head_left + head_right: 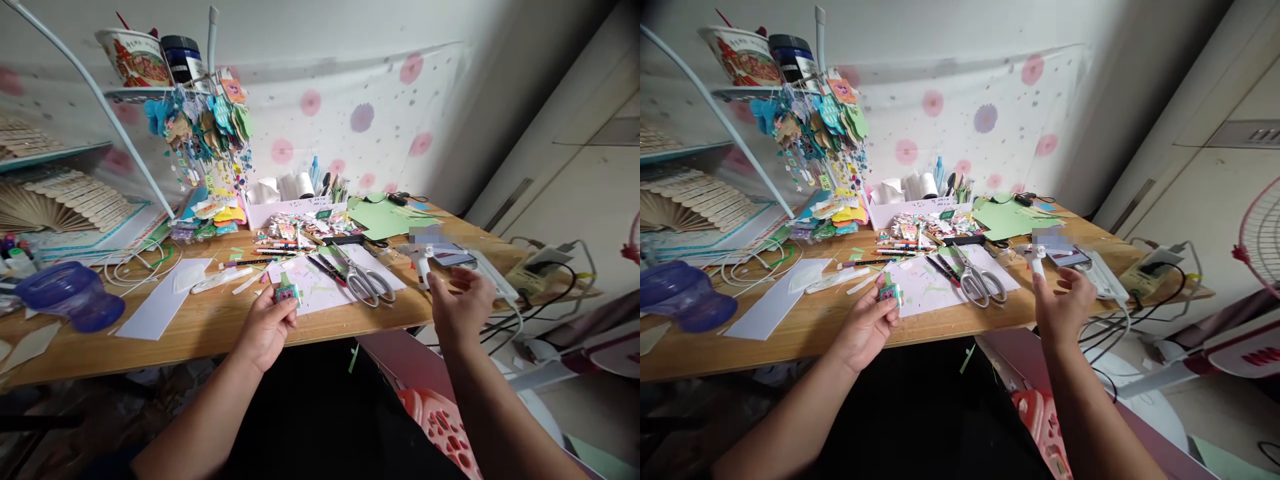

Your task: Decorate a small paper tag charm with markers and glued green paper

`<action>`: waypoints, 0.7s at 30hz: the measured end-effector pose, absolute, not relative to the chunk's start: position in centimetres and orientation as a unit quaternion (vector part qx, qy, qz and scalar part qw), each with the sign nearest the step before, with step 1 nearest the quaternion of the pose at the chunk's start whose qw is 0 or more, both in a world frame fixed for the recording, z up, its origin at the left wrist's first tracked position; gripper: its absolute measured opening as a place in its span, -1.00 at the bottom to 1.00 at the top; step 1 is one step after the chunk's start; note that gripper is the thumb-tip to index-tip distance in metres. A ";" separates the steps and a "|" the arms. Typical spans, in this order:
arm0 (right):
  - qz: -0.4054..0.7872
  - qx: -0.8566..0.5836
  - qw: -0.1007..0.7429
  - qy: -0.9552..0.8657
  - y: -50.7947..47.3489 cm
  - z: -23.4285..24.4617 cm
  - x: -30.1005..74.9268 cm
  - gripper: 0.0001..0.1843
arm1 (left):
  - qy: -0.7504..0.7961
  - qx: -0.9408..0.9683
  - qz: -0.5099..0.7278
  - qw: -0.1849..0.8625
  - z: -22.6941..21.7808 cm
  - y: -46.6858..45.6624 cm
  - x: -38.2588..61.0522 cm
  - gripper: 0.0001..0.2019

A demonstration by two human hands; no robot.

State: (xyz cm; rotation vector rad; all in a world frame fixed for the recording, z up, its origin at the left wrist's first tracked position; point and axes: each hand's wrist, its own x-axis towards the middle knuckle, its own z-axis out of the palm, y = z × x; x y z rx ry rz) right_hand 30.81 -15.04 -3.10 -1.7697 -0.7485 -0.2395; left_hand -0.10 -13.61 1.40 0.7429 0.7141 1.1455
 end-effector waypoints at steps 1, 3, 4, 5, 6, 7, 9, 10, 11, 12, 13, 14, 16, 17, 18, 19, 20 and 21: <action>-0.078 -0.770 0.544 -0.324 -14.5 -3.3 32.1 -0.42 | 0.321 0.338 0.516 0.718 1.5 -13.6 0.0 -0.62; -0.017 -0.789 0.510 -0.343 -13.2 -3.3 33.9 -0.44 | 0.321 0.346 0.513 0.717 1.7 -13.6 0.1 -0.64; 0.010 -0.792 0.501 -0.350 -12.6 -3.2 34.5 -0.49 | 0.322 0.351 0.511 0.716 1.8 -13.7 0.1 -0.64; 0.031 -0.795 0.492 -0.354 -12.0 -3.0 34.9 -0.55 | 0.323 0.355 0.510 0.714 1.9 -13.7 0.1 -0.65; 0.048 -0.797 0.487 -0.355 -11.5 -2.8 35.2 -0.61 | 0.324 0.357 0.510 0.713 2.0 -13.7 0.0 -0.65; 0.060 -0.797 0.486 -0.353 -11.2 -2.5 35.3 -0.66 | 0.324 0.358 0.509 0.712 2.0 -13.7 0.0 -0.65; 0.082 -0.788 0.499 -0.350 -11.3 -2.1 34.9 -0.73 | 0.323 0.355 0.511 0.714 2.2 -13.7 -0.3 -0.64; 0.095 -0.778 0.514 -0.350 -11.7 -1.9 34.4 -0.76 | 0.321 0.353 0.512 0.714 2.3 -13.7 -0.4 -0.64; 0.114 -0.761 0.532 -0.354 -12.2 -1.8 33.7 -0.78 | 0.320 0.351 0.512 0.715 2.4 -13.7 -0.4 -0.63; 0.139 -0.739 0.553 -0.359 -13.0 -1.6 32.7 -0.79 | 0.318 0.351 0.513 0.715 2.5 -13.7 -0.5 -0.63; 0.171 -0.711 0.572 -0.372 -13.9 -1.5 31.6 -0.77 | 0.317 0.351 0.514 0.715 2.6 -13.8 -0.6 -0.63; 0.205 -0.679 0.586 -0.391 -14.8 -1.4 30.4 -0.72 | 0.315 0.353 0.515 0.715 2.7 -13.8 -0.6 -0.62; 0.274 -0.621 0.590 -0.436 -17.0 -1.1 27.8 -0.63 | 0.310 0.357 0.514 0.716 2.8 -14.0 -0.6 -0.62; 0.313 -0.593 0.586 -0.456 -18.0 -1.0 26.6 -0.60 | 0.308 0.360 0.514 0.715 2.9 -14.1 -0.6 -0.62; 0.383 -0.544 0.572 -0.479 -18.9 -0.9 25.4 -0.61 | 0.306 0.364 0.515 0.713 2.9 -14.2 -0.6 -0.63; 0.415 -0.510 0.569 -0.494 -19.6 -0.8 24.4 -0.61 | 0.306 0.368 0.517 0.710 2.9 -14.2 -0.7 -0.64; 0.433 -0.489 0.561 -0.508 -20.2 -0.7 23.6 -0.62 | 0.307 0.372 0.521 0.705 2.9 -14.3 -0.7 -0.64; 0.445 -0.477 0.551 -0.521 -20.7 -0.6 22.9 -0.64 | 0.309 0.376 0.525 0.699 2.8 -14.4 -0.8 -0.65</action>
